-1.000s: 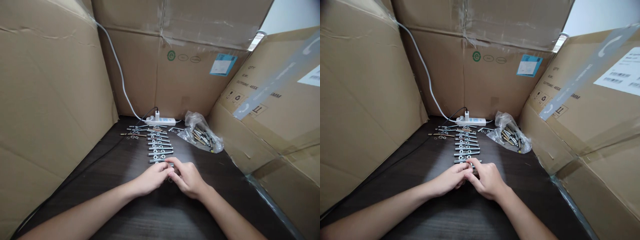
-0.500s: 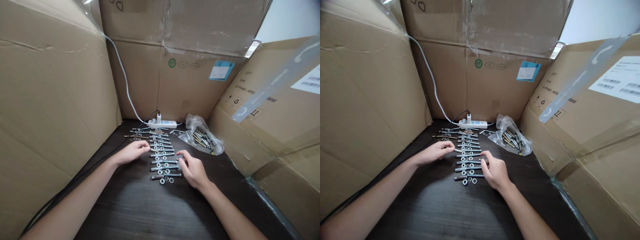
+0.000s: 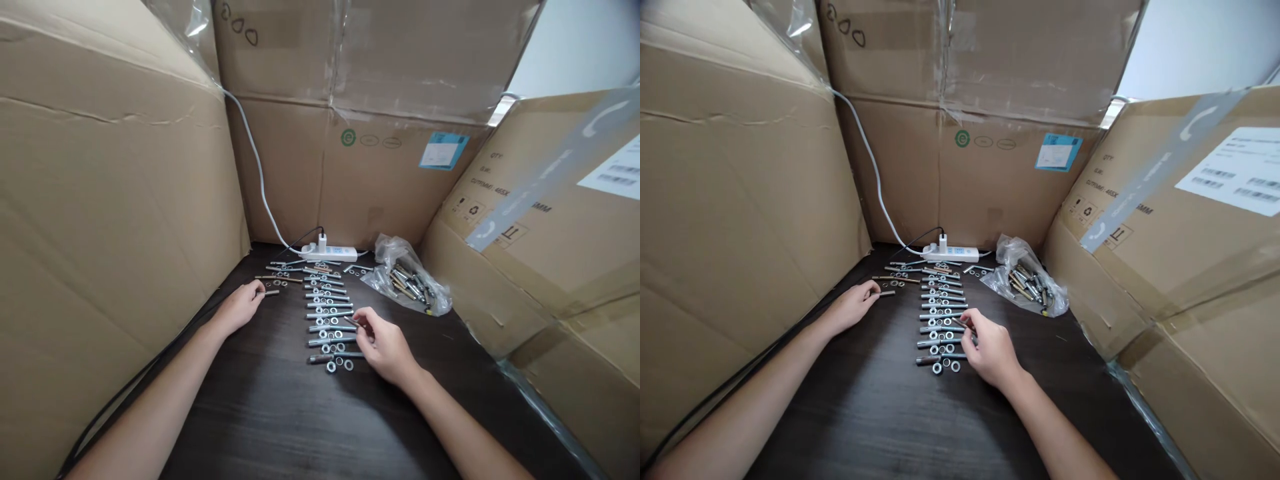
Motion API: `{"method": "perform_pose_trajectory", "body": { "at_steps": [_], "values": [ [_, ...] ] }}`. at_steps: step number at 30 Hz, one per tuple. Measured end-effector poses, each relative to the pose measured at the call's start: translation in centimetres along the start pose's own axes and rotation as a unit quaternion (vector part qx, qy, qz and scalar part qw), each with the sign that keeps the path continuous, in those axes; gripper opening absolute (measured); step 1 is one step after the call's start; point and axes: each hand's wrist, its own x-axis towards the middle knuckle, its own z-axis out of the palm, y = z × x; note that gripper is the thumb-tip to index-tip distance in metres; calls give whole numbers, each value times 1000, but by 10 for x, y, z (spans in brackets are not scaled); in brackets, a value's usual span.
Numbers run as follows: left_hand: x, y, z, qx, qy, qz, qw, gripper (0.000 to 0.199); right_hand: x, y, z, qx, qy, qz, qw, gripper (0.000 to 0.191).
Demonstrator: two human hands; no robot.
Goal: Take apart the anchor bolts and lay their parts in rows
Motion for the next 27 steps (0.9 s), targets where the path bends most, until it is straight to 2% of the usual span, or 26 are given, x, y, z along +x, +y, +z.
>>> {"method": "perform_pose_trajectory", "body": {
  "at_steps": [4,9,13,19,27],
  "values": [
    [5,-7,-1,39,25,-32,998,17,14,-20,10,-31,-60,-60,996,15],
    [11,-11,-3,70,44,-54,995,18,55,-51,35,-93,-126,-112,981,20],
    [11,-13,-2,63,48,-50,996,17,90,-68,60,-149,-162,-108,970,22],
    [8,-14,-4,53,48,-31,997,17,122,-71,87,-186,-157,-65,968,25],
    [7,-11,-2,54,51,-21,997,15,135,-66,100,-186,-152,-62,969,24]
  ]
}}
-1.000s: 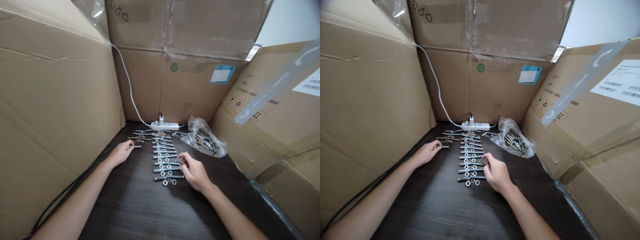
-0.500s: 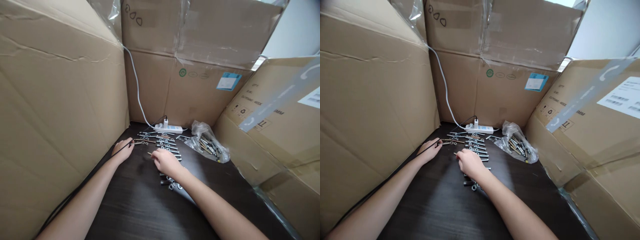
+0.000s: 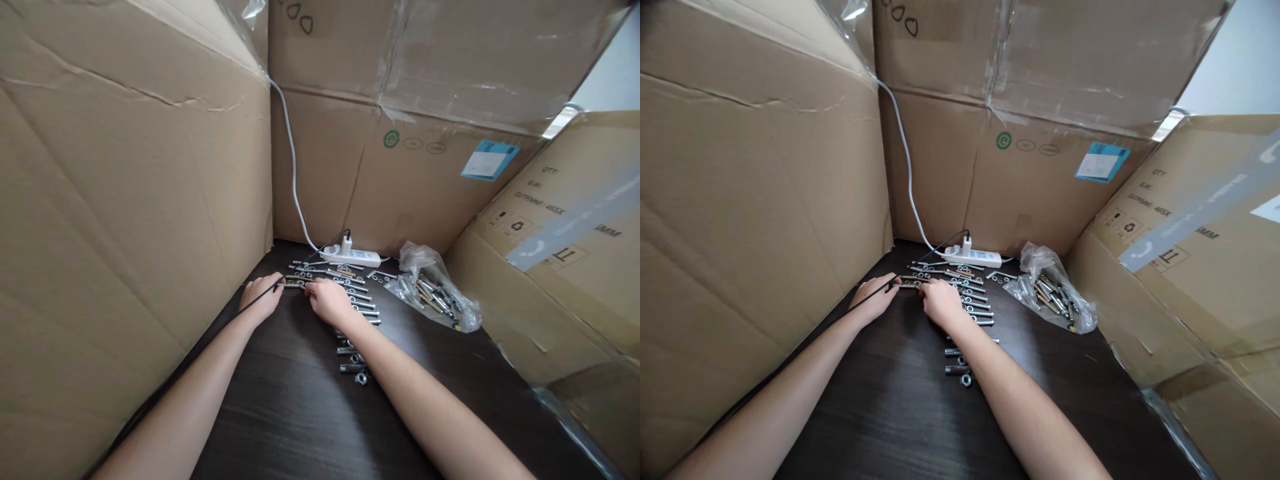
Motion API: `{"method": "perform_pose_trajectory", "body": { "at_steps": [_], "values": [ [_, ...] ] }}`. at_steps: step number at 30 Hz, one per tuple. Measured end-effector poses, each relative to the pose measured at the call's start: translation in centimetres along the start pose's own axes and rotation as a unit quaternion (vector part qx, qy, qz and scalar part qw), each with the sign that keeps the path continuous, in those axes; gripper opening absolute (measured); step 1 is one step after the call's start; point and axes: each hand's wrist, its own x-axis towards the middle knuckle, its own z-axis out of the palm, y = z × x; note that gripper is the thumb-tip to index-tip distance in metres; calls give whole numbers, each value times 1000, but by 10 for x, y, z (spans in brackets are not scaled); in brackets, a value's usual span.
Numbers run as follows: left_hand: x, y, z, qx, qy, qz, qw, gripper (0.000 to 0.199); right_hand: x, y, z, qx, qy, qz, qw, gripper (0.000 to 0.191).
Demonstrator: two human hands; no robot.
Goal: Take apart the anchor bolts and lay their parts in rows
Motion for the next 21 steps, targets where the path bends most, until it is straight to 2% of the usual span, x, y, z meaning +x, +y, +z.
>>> {"method": "perform_pose_trajectory", "body": {
  "at_steps": [6,8,10,16,18,21],
  "values": [
    [0,5,0,-5,7,-20,1000,17,-4,1,-8,10,34,-11,999,23],
    [-2,9,0,-8,11,-32,999,17,-16,6,-15,29,72,-16,997,22],
    [-5,16,1,-15,3,-8,1000,13,-37,16,-23,61,119,-19,991,19],
    [-14,34,8,-33,-74,162,984,11,-126,77,-35,95,146,16,985,17],
    [-14,35,10,-42,-77,180,980,13,-147,99,-33,107,156,44,981,18],
    [-11,32,11,-69,-75,178,979,22,-159,124,-29,122,181,86,972,19]
  ]
}}
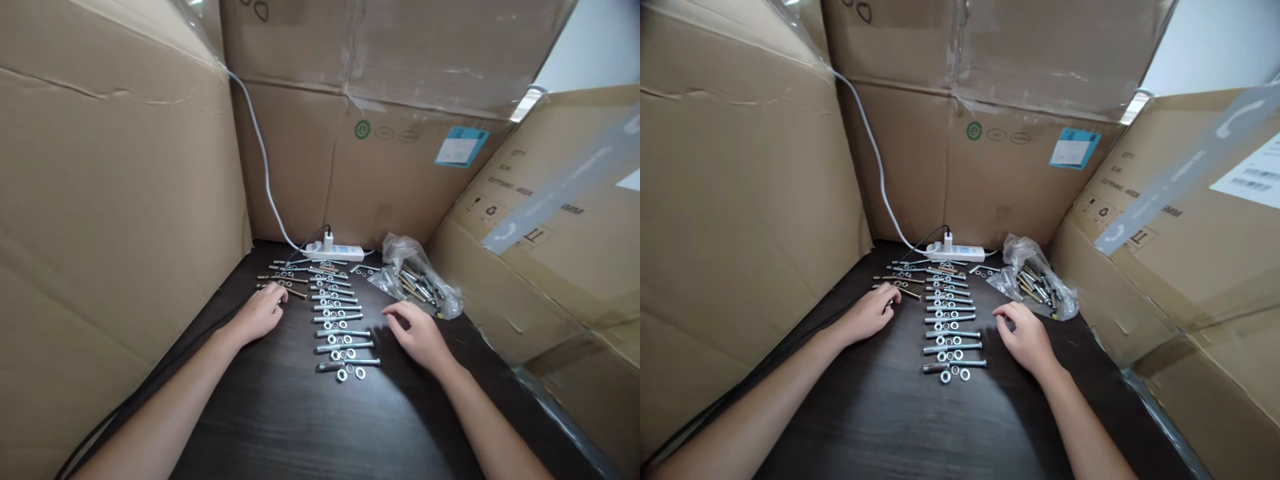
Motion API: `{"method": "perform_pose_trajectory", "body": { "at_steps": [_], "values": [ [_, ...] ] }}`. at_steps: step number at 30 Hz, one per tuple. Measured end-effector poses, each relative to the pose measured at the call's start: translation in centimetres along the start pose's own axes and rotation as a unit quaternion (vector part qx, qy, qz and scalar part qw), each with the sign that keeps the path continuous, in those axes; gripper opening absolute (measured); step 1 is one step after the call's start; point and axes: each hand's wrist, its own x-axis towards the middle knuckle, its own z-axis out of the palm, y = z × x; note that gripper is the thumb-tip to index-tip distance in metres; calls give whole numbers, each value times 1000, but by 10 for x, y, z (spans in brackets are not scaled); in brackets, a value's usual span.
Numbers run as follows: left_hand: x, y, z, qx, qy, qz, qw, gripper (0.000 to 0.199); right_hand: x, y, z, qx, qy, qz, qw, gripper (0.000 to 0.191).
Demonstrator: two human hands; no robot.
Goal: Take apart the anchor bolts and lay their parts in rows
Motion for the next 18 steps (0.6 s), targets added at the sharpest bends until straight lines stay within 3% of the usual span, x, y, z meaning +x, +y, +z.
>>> {"method": "perform_pose_trajectory", "body": {
  "at_steps": [6,11,13,16,18],
  "values": [
    [4,-5,1,-24,10,-21,999,30,6,20,-1,19,17,30,999,20],
    [4,3,-2,4,36,-43,998,19,6,24,-6,37,59,41,997,19],
    [3,7,-5,-1,20,-22,1000,15,8,14,-11,60,63,48,995,20],
    [1,10,-8,-14,-7,4,1000,16,5,-22,-24,116,38,57,991,21],
    [1,9,-9,-17,-3,-7,1000,17,-11,-56,-31,168,-41,45,984,23]
  ]
}}
